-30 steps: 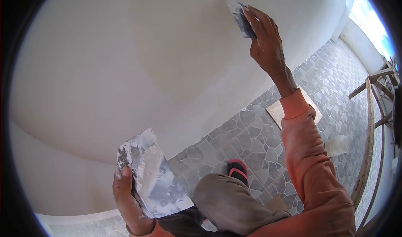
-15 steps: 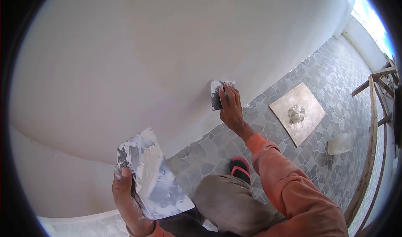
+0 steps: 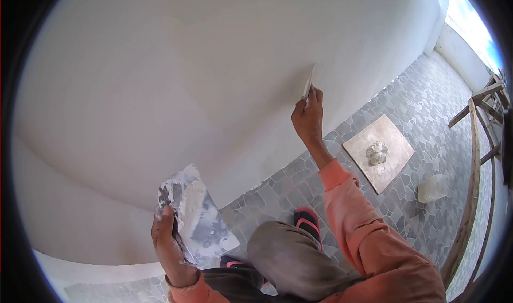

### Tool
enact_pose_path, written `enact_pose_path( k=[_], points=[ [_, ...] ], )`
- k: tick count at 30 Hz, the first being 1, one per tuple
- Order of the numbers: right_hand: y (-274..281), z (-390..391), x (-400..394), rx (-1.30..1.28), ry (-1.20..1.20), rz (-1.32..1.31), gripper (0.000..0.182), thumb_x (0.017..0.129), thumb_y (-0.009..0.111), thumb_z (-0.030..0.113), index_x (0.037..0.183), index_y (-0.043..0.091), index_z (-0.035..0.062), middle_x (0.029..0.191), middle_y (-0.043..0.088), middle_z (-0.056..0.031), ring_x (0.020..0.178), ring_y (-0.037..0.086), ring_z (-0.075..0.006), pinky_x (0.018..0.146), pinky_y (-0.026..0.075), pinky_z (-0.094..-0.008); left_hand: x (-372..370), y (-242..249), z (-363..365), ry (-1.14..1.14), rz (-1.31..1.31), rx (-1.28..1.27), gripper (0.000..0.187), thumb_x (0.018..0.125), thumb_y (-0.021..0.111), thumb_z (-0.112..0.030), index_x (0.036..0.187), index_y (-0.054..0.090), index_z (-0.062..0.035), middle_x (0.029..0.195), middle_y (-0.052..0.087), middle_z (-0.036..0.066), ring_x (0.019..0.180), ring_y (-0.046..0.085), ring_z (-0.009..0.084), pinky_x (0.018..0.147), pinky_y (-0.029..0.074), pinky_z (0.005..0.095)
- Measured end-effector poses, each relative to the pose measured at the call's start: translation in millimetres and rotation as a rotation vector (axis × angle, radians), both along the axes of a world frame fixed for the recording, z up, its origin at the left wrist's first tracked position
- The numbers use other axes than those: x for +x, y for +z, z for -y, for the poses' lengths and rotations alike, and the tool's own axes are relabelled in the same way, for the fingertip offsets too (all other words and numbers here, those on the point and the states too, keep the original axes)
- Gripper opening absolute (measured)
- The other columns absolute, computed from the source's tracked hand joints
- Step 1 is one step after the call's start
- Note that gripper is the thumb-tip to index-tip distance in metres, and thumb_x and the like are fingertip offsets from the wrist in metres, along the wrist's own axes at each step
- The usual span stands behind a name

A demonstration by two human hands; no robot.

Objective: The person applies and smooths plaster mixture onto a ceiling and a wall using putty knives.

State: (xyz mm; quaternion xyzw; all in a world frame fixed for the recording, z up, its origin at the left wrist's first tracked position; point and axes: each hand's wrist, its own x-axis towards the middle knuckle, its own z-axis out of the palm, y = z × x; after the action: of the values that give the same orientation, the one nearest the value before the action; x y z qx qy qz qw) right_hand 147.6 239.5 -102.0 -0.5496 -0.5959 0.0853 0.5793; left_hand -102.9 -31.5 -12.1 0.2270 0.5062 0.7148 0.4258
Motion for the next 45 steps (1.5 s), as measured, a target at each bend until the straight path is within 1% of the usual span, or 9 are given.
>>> enact_pose_path(
  k=[5,15,22,26,29,32,36,38,45],
  points=[
    [29,67,-37,0.367,0.376,0.336,0.063,0.077,0.045,-0.012,0.139,0.04,-0.0048,0.132,0.047,-0.0202,0.118,0.05,-0.0374,0.099,0.045,-0.0449,7,11,2,-0.041,-0.001,0.003,0.032,0.093,0.06,-0.023,0.114,0.061,0.001,0.104,0.065,0.007,0.089,0.063,0.0159,0.078,0.049,0.0297],
    [172,-3,36,0.704,-0.049,0.621,0.063,0.078,0.058,-0.01,0.137,0.051,0.0129,0.127,0.051,-0.0104,0.115,0.052,-0.0312,0.099,0.042,-0.0442,0,10,4,-0.021,0.011,0.008,0.028,0.093,0.06,-0.023,0.11,0.062,-0.0002,0.1,0.065,0.006,0.086,0.062,0.0149,0.077,0.049,0.0281],
    [37,13,-12,0.575,0.015,0.715,0.057,0.081,0.054,-0.006,0.137,0.05,0.0047,0.135,0.045,-0.0201,0.125,0.045,-0.035,0.104,0.036,-0.0509,2,6,1,-0.026,0.015,0.008,0.029,0.094,0.059,-0.024,0.11,0.061,0.0009,0.101,0.064,0.006,0.086,0.062,0.0145,0.077,0.049,0.0272],
    [-17,56,-8,0.401,0.316,0.696,0.057,0.081,0.052,-0.006,0.137,0.049,0.0051,0.135,0.047,-0.0187,0.123,0.048,-0.034,0.104,0.039,-0.0482,7,16,4,-0.045,-0.021,-0.005,0.031,0.094,0.057,-0.024,0.112,0.06,0.0018,0.103,0.064,0.007,0.088,0.062,0.0148,0.078,0.049,0.0276],
    [-12,63,19,0.309,0.26,0.3,0.055,0.083,0.049,-0.006,0.137,0.048,0.0031,0.131,0.049,-0.0181,0.118,0.052,-0.035,0.098,0.045,-0.0415,4,15,5,-0.031,-0.027,-0.021,0.032,0.095,0.057,-0.024,0.113,0.06,0.002,0.103,0.064,0.007,0.089,0.062,0.0149,0.079,0.048,0.028],
    [2,25,53,-0.133,-0.048,-0.238,0.025,0.095,0.042,0.008,0.114,0.052,-0.004,0.1,0.059,-0.0188,0.084,0.059,-0.0322,0.074,0.047,-0.0411,6,12,3,-0.02,0.006,-0.017,0.031,0.095,0.057,-0.024,0.112,0.06,0.0017,0.103,0.064,0.007,0.09,0.061,0.0147,0.079,0.048,0.0281],
    [11,-21,64,-0.195,-0.028,-0.352,0.029,0.095,0.042,0.009,0.119,0.053,-0.0042,0.101,0.06,-0.018,0.089,0.06,-0.0338,0.079,0.047,-0.0419,7,16,4,-0.029,-0.021,-0.004,0.03,0.095,0.057,-0.024,0.111,0.061,0.001,0.102,0.064,0.007,0.089,0.061,0.0148,0.078,0.048,0.028],
    [22,-12,40,-0.151,-0.088,-0.19,0.034,0.095,0.04,0.008,0.124,0.051,-0.0062,0.121,0.051,-0.0202,0.098,0.059,-0.0363,0.086,0.048,-0.0435,6,14,5,-0.027,-0.025,-0.006,0.03,0.095,0.058,-0.024,0.111,0.062,0.0007,0.102,0.064,0.006,0.089,0.061,0.0148,0.078,0.048,0.0281],
    [15,63,-27,0.271,0.291,0.251,0.064,0.076,0.044,-0.013,0.139,0.041,-0.0032,0.132,0.047,-0.0186,0.119,0.05,-0.0373,0.099,0.046,-0.0433,13,14,-1,-0.042,-0.017,0.005,0.03,0.093,0.06,-0.024,0.111,0.062,0.0,0.101,0.065,0.006,0.088,0.063,0.0156,0.078,0.049,0.0289]
  ],
)
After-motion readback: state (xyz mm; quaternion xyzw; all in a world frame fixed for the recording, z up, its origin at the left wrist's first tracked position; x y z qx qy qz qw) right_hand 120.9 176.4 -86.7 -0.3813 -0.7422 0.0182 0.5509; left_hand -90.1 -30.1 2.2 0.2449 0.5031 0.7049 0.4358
